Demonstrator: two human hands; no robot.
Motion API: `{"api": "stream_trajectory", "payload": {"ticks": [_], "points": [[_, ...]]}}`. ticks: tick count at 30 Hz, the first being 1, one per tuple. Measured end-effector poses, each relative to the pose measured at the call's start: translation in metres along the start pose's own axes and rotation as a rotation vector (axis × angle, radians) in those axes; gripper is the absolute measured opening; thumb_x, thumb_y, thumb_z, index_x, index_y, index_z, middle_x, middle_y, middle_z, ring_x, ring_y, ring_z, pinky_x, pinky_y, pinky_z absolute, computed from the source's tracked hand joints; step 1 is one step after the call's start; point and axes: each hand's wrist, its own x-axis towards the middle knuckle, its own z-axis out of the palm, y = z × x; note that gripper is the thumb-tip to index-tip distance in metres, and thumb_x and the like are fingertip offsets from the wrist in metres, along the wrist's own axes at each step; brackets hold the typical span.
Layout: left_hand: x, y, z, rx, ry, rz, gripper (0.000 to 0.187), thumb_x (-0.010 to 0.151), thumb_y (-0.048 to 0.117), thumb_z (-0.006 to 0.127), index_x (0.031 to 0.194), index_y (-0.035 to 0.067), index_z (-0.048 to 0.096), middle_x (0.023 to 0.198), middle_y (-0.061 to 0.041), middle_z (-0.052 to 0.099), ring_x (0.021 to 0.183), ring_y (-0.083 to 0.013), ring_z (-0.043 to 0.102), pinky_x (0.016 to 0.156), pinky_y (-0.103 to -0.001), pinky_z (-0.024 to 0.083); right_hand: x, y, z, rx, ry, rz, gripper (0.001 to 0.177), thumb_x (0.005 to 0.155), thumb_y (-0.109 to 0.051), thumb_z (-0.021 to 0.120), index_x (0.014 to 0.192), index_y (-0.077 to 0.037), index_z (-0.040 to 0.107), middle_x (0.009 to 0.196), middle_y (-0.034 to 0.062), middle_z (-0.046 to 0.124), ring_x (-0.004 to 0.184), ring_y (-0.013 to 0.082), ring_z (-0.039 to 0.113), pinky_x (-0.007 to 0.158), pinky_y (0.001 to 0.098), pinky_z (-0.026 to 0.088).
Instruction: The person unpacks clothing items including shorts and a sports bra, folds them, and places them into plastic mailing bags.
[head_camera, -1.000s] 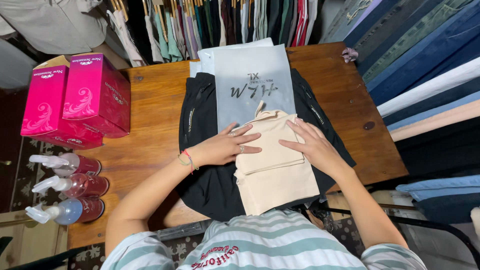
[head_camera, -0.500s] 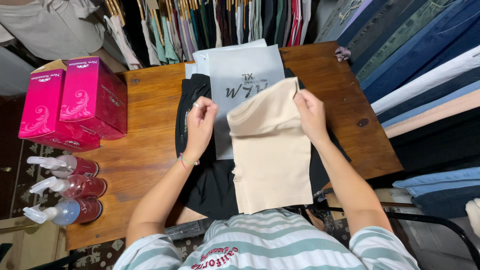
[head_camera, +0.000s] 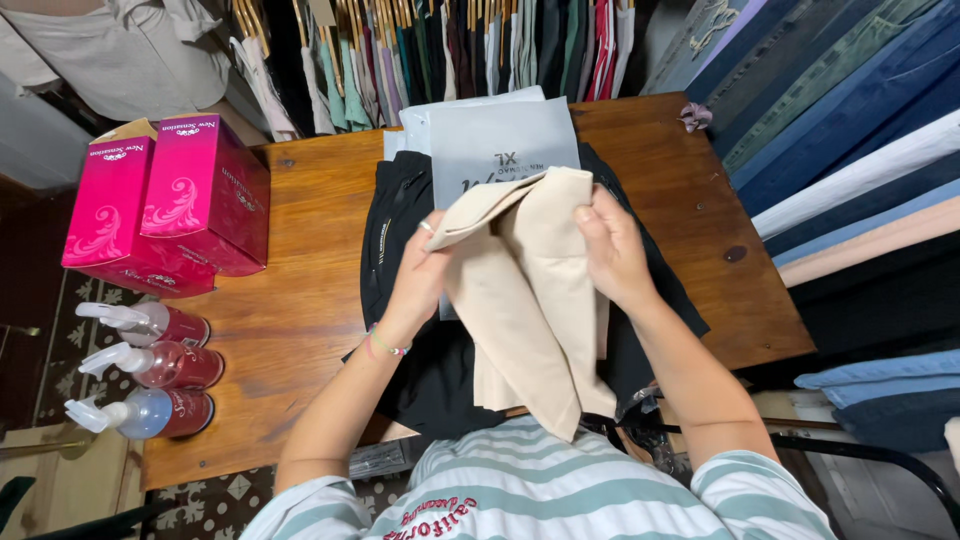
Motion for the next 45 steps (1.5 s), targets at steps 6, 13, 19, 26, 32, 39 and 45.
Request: {"api": "stream_trajectory", "payload": {"ticks": [6,13,19,26,32,39,45], "points": [[-0.016,0.000,0.015,-0.058,-0.090,-0.133,0.111,0.059,0.056,0.108,0.149,0.005,0.066,0.127,-0.013,0.076,0.115,-0.0204,0.070,0.105,-0.045,0.061,-0.023,0.014,0.031,0.145,-0.324,0.027,0.020,0.117,-0.022,0.054,0.119,-0.007,0.066,0.114,0.0146,0.077,0.110,0.0245,0.070,0.103,0.0522,0.058],[-0.031,0.067,0.012,-0.120,0.115,-0.133,0.049,0.083,0.020,0.095,0.127,0.007,0.078,0.114,-0.009,0.079,0.102,-0.0188,0.071,0.094,-0.042,0.062,0.004,0.031,0.003,-0.258,-0.116,0.038,0.019,0.112,-0.020,0.068,0.128,-0.021,0.078,0.102,0.0009,0.086,0.101,0.0221,0.083,0.096,0.0380,0.062],[-0.046,0.040,-0.021,-0.213,0.105,-0.156,0.058,0.081,0.012,0.091,0.134,0.003,0.069,0.122,-0.012,0.073,0.108,-0.0212,0.069,0.103,-0.046,0.060,-0.014,0.084,0.016,-0.808,-0.450,0.229,0.085,0.093,-0.053,0.083,0.162,-0.013,0.054,0.139,0.0190,0.069,0.133,0.0434,0.063,0.113,0.0549,0.050],[-0.029,0.014,-0.018,-0.360,0.171,-0.239,0.070,0.086,0.015,0.090,0.150,0.008,0.061,0.130,-0.012,0.074,0.111,-0.0251,0.078,0.098,-0.047,0.066,0.003,0.087,-0.071,-0.116,0.079,0.446,0.041,0.096,-0.023,0.089,0.134,-0.011,0.078,0.115,0.0099,0.081,0.102,0.0231,0.074,0.091,0.0374,0.059],[-0.018,0.028,-0.004,-0.474,0.257,-0.319,0.066,0.088,0.017,0.088,0.148,0.009,0.061,0.126,-0.012,0.078,0.106,-0.0262,0.081,0.092,-0.047,0.069,0.014,0.128,-0.161,-0.436,0.357,0.534,0.052,0.100,-0.041,0.095,0.139,-0.013,0.078,0.117,0.0103,0.076,0.107,0.0294,0.071,0.088,0.0413,0.058],[-0.003,0.028,0.027,-0.432,0.215,-0.323,0.047,0.091,0.023,0.091,0.130,0.004,0.073,0.107,-0.013,0.081,0.092,-0.0242,0.083,0.081,-0.043,0.071,-0.018,0.120,-0.124,-0.996,0.293,0.010,0.056,0.097,-0.011,0.094,0.148,-0.001,0.073,0.143,0.0221,0.063,0.122,0.0509,0.067,0.103,0.0600,0.053],[-0.001,0.006,0.071,-0.357,0.114,-0.382,0.046,0.103,0.042,0.083,0.129,0.006,0.069,0.104,-0.009,0.080,0.092,-0.0184,0.080,0.081,-0.040,0.070,-0.042,0.022,0.041,0.127,-0.392,0.413,0.130,0.078,-0.031,0.103,0.177,-0.006,0.023,0.174,0.0313,0.039,0.154,0.0461,0.050,0.125,0.0542,0.047]]}}
